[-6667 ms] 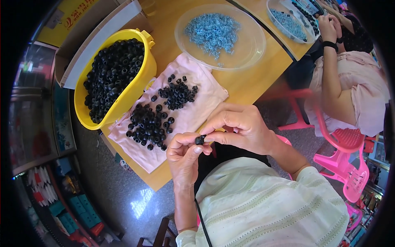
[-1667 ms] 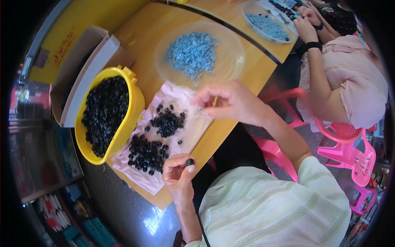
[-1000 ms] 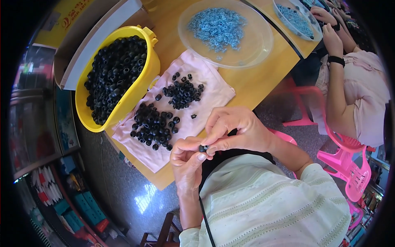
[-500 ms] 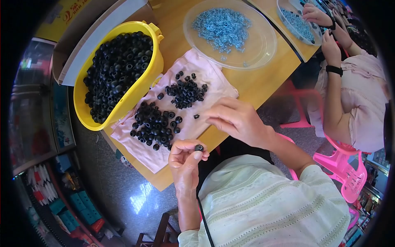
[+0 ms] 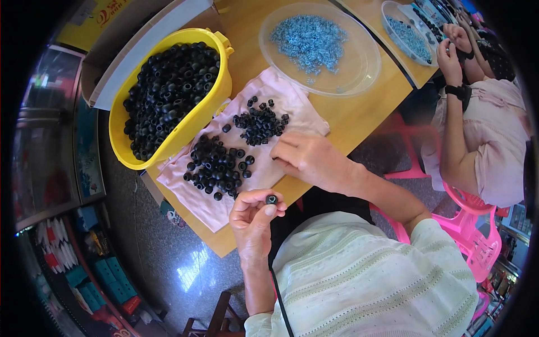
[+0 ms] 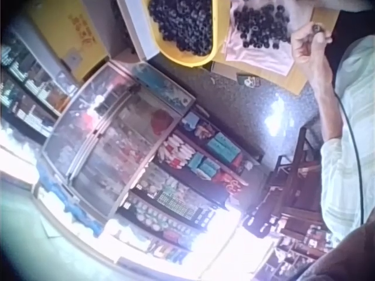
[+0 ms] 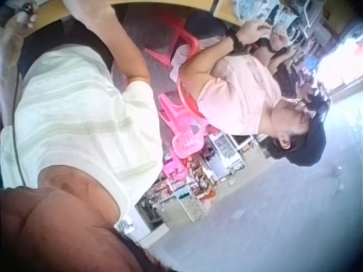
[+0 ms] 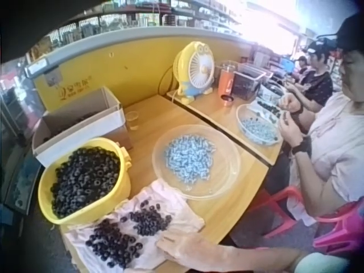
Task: The person removes black plastic components from a yellow container onto a cloth, then repeatedly inserts small plastic pieces into the black components by hand.
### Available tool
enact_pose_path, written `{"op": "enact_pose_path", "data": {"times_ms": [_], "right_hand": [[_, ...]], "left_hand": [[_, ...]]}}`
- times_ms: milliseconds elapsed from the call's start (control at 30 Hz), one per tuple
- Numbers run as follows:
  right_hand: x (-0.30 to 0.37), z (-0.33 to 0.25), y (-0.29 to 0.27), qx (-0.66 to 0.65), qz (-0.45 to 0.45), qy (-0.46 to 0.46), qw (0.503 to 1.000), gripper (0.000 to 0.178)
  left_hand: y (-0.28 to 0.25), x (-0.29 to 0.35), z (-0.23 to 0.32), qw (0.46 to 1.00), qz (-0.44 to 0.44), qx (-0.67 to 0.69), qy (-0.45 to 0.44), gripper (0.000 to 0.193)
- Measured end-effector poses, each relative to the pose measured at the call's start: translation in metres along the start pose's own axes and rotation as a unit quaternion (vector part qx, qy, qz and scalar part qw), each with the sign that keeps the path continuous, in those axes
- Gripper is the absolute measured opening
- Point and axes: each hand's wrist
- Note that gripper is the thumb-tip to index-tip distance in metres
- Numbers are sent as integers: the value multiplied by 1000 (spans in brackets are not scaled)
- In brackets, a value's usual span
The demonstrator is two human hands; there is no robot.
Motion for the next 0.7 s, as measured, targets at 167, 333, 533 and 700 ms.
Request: {"op": "enact_pose_path", "data": {"times_ms": [167, 333, 533, 700], "right_hand": [[6, -14, -18, -484, 0, 168, 859, 10], [13, -32, -34, -621, -27, 203, 757, 12], [18, -33, -32, -583, -42, 132, 801, 11], [19, -39, -31, -579, -10, 147, 802, 9]], "left_hand": [[2, 2, 3, 1000, -1, 9, 9, 19], [3, 2, 1, 999, -20, 12, 26, 20], [7, 3, -1, 999, -17, 23, 23, 21], [8, 4, -1, 999, -26, 30, 28, 20]]}}
Point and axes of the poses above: each hand's wrist, its own x-axis away from the middle knuckle, its own y-axis out of the palm, z = x × y, and after that the axes turned 4 degrees about -z, right-handed
